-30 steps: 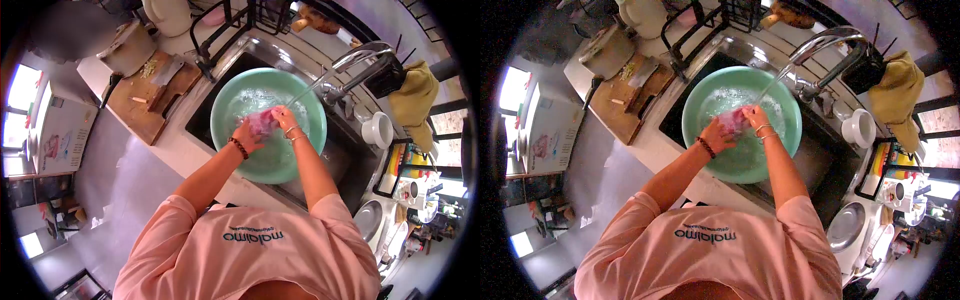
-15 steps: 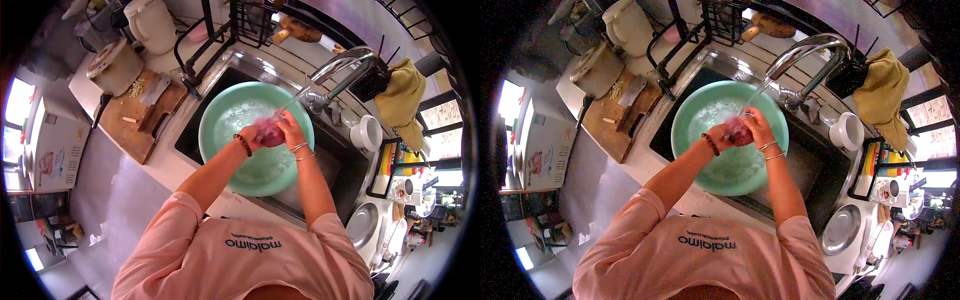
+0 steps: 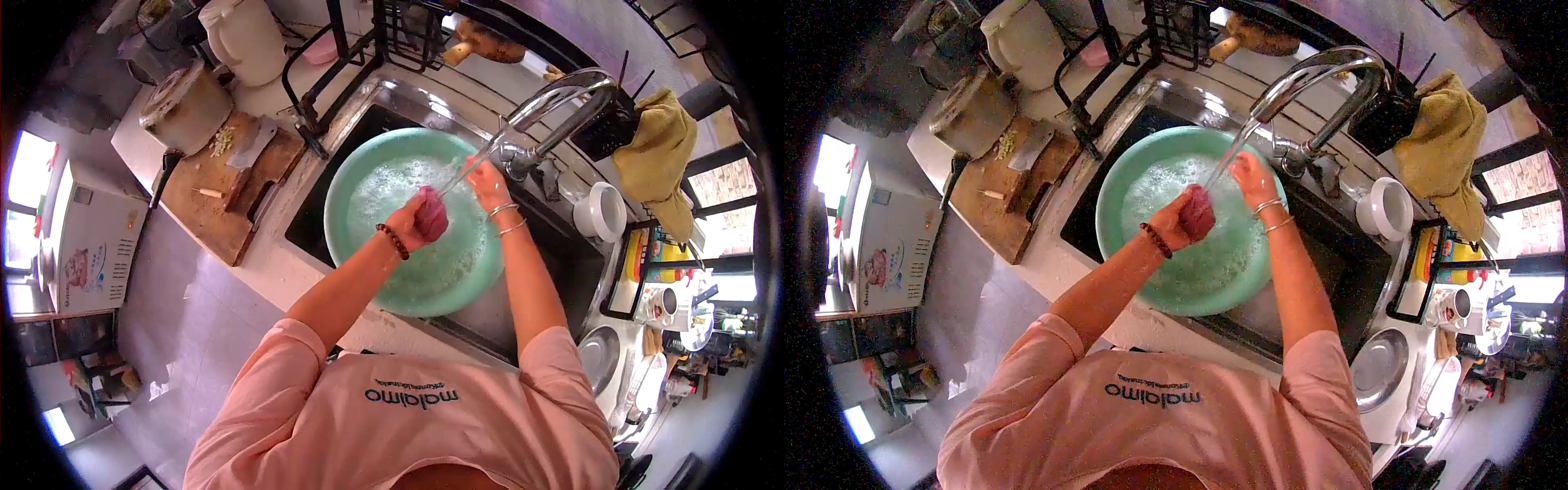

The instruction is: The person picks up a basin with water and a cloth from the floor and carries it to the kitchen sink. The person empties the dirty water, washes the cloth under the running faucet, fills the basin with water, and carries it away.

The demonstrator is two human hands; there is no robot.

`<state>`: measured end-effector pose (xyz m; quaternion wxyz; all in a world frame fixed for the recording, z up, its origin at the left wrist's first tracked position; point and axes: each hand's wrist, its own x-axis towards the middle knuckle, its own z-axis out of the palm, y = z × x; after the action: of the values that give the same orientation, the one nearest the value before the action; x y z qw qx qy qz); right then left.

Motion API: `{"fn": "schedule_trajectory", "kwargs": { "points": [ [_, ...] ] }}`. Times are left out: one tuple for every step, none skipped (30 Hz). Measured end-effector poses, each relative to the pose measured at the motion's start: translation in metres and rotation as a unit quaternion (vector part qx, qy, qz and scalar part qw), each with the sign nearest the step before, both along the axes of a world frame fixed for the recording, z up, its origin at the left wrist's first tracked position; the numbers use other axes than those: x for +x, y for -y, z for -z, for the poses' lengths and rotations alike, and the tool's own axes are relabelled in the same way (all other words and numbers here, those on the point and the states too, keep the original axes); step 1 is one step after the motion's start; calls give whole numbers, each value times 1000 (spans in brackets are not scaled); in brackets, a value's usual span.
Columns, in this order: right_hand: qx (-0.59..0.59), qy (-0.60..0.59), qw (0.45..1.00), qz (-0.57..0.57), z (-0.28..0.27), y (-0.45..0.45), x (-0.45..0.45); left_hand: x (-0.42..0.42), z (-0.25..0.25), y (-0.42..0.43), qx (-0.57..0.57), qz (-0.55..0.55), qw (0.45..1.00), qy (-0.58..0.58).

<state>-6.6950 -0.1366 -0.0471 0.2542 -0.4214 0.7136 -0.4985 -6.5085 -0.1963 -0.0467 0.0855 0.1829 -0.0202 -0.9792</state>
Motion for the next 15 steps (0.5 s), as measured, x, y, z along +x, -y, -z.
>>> {"fn": "schedule_trajectory", "kwargs": {
  "points": [
    [2, 1, 1000, -1, 5, 9, -14, 0, 9, 1, 2, -1, 1000, 1],
    [-31, 71, 997, 21, 7, 18, -25, 0, 18, 1, -31, 13, 996, -85],
    [-62, 141, 987, 43, 4, 24, -30, 1, 20, 0, -64, 26, 983, -170],
    [-60, 142, 987, 41, -3, 26, -38, 3, 22, -2, -62, 23, 984, -168],
    [47, -40, 998, 28, -26, 28, -41, 4, 19, -4, -40, 16, 991, -125],
    [151, -222, 963, 13, -40, 30, -44, 6, 17, -5, -18, 9, 996, -82],
    [151, -220, 964, 10, -44, 32, -47, 8, 14, -7, -18, 6, 997, -80],
    [111, -166, 979, 25, -46, 35, -50, 10, 10, -10, -4, -8, 999, -44],
    [73, -111, 990, 41, -48, 36, -52, 13, 9, -13, 12, -22, 1000, -8],
    [35, -56, 996, 58, -49, 36, -53, 15, 12, -14, 14, -24, 1000, -6],
    [-3, -1, 997, 75, -51, 35, -53, 16, 15, -14, -11, -20, 996, -86],
    [-40, 53, 994, 91, -52, 35, -51, 18, 17, -15, -37, -16, 985, -165],
    [-40, 52, 994, 88, -50, 31, -43, 20, 18, -16, -37, -19, 985, -166],
    [-73, 10, 991, 109, -48, 24, -28, 22, 16, -17, -17, -43, 988, -146],
    [-106, -32, 985, 131, -43, 21, -19, 24, 14, -17, 4, -67, 990, -125]
  ]
}}
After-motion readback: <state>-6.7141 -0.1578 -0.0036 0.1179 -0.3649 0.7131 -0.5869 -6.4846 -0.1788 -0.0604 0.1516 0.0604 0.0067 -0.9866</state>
